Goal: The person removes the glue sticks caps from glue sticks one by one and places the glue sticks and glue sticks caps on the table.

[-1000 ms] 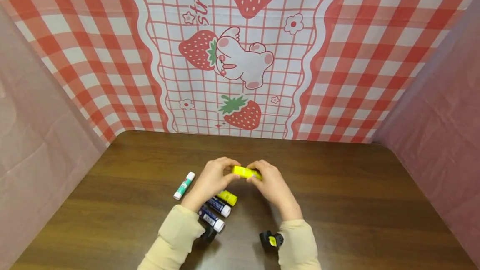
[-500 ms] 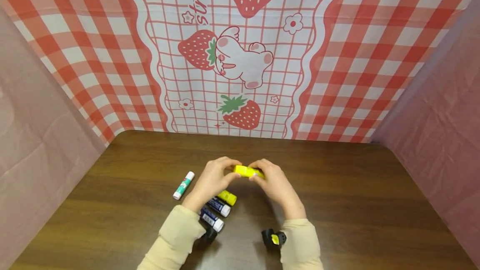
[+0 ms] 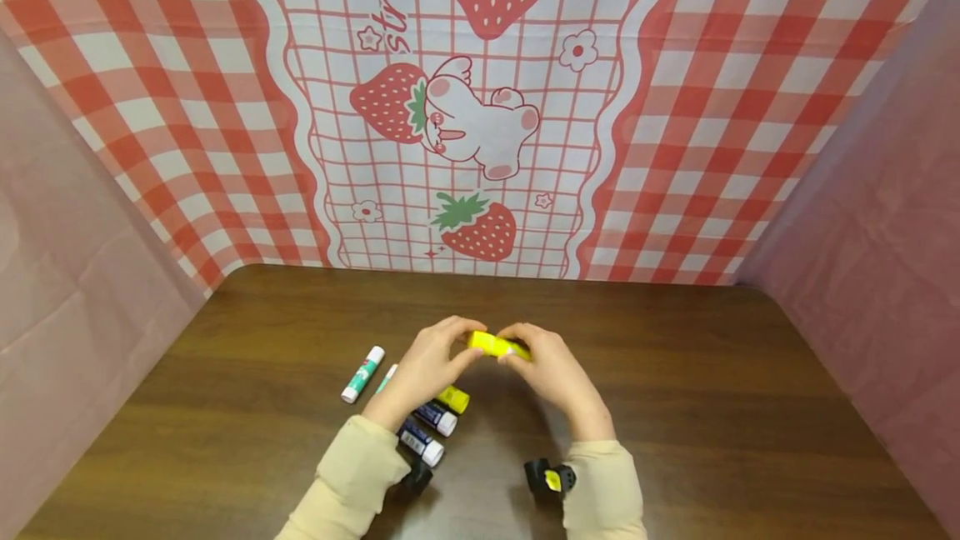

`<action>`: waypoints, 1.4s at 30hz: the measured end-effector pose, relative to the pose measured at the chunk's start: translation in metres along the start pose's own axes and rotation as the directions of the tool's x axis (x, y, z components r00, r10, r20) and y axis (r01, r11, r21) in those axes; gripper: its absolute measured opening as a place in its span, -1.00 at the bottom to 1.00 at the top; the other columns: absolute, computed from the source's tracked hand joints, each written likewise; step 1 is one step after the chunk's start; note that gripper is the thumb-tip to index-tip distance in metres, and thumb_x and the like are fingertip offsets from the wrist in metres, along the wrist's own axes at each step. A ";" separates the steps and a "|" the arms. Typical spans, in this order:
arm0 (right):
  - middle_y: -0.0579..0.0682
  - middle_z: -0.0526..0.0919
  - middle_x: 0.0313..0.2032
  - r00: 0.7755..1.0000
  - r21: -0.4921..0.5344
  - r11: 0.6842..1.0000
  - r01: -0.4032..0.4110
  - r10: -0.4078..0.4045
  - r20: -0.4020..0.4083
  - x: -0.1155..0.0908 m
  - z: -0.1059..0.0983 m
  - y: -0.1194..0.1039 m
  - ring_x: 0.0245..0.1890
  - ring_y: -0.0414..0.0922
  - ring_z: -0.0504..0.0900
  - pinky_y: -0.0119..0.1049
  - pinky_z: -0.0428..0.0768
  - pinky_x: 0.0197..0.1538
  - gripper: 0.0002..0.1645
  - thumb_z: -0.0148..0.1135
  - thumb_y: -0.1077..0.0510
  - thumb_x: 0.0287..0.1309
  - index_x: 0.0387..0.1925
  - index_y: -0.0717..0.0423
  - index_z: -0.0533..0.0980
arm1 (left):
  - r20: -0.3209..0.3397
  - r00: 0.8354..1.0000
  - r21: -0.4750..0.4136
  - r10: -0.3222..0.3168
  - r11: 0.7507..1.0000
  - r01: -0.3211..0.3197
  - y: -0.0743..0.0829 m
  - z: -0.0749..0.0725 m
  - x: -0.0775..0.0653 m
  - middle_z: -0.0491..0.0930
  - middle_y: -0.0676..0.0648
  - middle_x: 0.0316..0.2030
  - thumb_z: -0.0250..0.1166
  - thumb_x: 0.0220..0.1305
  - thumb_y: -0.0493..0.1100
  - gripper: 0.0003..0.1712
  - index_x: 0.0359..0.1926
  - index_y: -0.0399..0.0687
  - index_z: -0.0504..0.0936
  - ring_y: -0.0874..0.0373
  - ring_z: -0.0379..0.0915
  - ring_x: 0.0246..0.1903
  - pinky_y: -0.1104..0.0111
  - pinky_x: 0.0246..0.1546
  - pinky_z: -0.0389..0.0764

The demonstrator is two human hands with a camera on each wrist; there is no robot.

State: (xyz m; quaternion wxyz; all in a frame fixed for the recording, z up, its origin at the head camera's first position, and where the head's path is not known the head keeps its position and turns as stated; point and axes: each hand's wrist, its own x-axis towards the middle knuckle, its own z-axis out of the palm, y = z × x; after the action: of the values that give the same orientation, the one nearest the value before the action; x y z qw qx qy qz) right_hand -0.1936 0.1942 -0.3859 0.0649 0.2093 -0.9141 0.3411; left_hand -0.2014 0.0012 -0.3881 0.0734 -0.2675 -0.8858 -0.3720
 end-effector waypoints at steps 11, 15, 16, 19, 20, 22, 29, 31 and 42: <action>-0.08 0.63 -0.24 0.999 0.015 0.999 0.038 -0.038 -0.017 0.001 -0.005 -0.002 -0.31 -0.21 0.53 -0.32 0.52 -0.22 -0.64 0.33 0.19 -0.03 -0.11 0.11 0.56 | -0.036 0.995 -0.001 0.094 0.996 -0.094 -0.001 -0.002 0.000 0.57 0.03 -0.16 0.26 0.15 -0.11 -0.65 -0.02 -0.06 0.57 0.21 0.48 -0.18 0.37 -0.10 0.49; -0.15 0.61 -0.29 0.999 0.054 0.997 0.051 -0.051 -0.004 -0.002 -0.010 0.001 -0.36 -0.24 0.50 -0.39 0.51 -0.26 -0.66 0.34 0.20 -0.05 -0.14 0.05 0.58 | -0.035 0.989 -0.006 0.141 0.990 -0.141 0.000 -0.005 0.000 0.57 0.03 -0.19 0.28 0.13 -0.12 -0.66 -0.05 -0.09 0.58 0.21 0.48 -0.21 0.38 -0.12 0.49; -0.16 0.61 -0.29 0.999 0.060 0.997 0.055 -0.055 -0.002 -0.002 -0.011 0.002 -0.37 -0.25 0.50 -0.39 0.51 -0.26 -0.66 0.34 0.20 -0.05 -0.15 0.05 0.58 | -0.031 0.989 -0.012 0.144 0.989 -0.144 0.000 -0.005 0.000 0.57 0.03 -0.18 0.27 0.13 -0.11 -0.66 -0.05 -0.09 0.58 0.22 0.48 -0.21 0.38 -0.12 0.50; -0.15 0.60 -0.29 0.998 0.061 0.996 0.066 -0.067 0.009 -0.003 -0.013 0.004 -0.37 -0.26 0.49 -0.40 0.51 -0.27 -0.65 0.34 0.20 -0.05 -0.14 0.05 0.57 | -0.017 0.990 -0.023 0.140 0.990 -0.141 0.001 -0.005 0.000 0.57 0.03 -0.17 0.27 0.14 -0.10 -0.65 -0.04 -0.09 0.58 0.23 0.48 -0.19 0.39 -0.11 0.49; -0.15 0.61 -0.29 0.997 0.062 0.996 0.069 -0.070 0.012 -0.003 -0.014 0.004 -0.37 -0.26 0.49 -0.40 0.51 -0.27 -0.65 0.34 0.18 -0.05 -0.13 0.05 0.57 | -0.016 0.991 -0.025 0.136 0.990 -0.136 0.001 -0.005 0.000 0.57 0.03 -0.17 0.27 0.14 -0.10 -0.65 -0.04 -0.08 0.58 0.23 0.48 -0.19 0.39 -0.11 0.49; -0.15 0.61 -0.28 0.997 0.064 0.995 0.076 -0.077 0.018 -0.002 -0.015 0.005 -0.37 -0.26 0.50 -0.39 0.52 -0.26 -0.65 0.34 0.16 -0.05 -0.13 0.04 0.57 | -0.015 0.992 -0.027 0.127 0.992 -0.127 0.001 -0.005 0.000 0.57 0.04 -0.17 0.27 0.14 -0.10 -0.65 -0.03 -0.07 0.58 0.24 0.48 -0.18 0.39 -0.10 0.49; -0.17 0.62 -0.27 0.997 0.057 0.996 0.071 -0.073 0.028 -0.004 -0.021 0.007 -0.36 -0.26 0.51 -0.40 0.52 -0.24 -0.64 0.35 0.09 -0.06 -0.14 0.00 0.58 | -0.044 0.984 -0.007 0.171 0.985 -0.171 0.003 -0.001 0.001 0.58 0.03 -0.20 0.28 0.12 -0.10 -0.65 -0.05 -0.08 0.59 0.24 0.49 -0.23 0.43 -0.15 0.50; -0.17 0.62 -0.27 0.997 0.056 0.996 0.066 -0.068 0.033 -0.004 -0.022 0.008 -0.35 -0.25 0.51 -0.40 0.52 -0.24 -0.65 0.35 0.09 -0.06 -0.14 0.00 0.58 | -0.054 0.981 0.003 0.186 0.982 -0.186 0.004 0.000 0.002 0.59 0.02 -0.21 0.29 0.11 -0.09 -0.65 -0.06 -0.09 0.60 0.24 0.49 -0.24 0.44 -0.17 0.50; -0.16 0.63 -0.28 0.996 0.014 0.996 0.083 -0.083 0.016 -0.008 -0.026 0.010 -0.37 -0.26 0.51 -0.38 0.53 -0.24 -0.65 0.36 0.16 -0.08 -0.15 0.02 0.58 | -0.046 0.982 -0.020 0.181 0.983 -0.182 0.006 0.002 0.002 0.59 0.02 -0.22 0.30 0.10 -0.10 -0.65 -0.07 -0.09 0.60 0.24 0.49 -0.25 0.45 -0.18 0.50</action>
State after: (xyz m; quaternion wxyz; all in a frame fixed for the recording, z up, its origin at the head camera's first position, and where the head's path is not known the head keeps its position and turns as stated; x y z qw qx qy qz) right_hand -0.1911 0.2205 -0.3741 0.0702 0.2502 -0.9029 0.3425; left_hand -0.1997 0.0065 -0.3854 0.1233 -0.3397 -0.8514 -0.3802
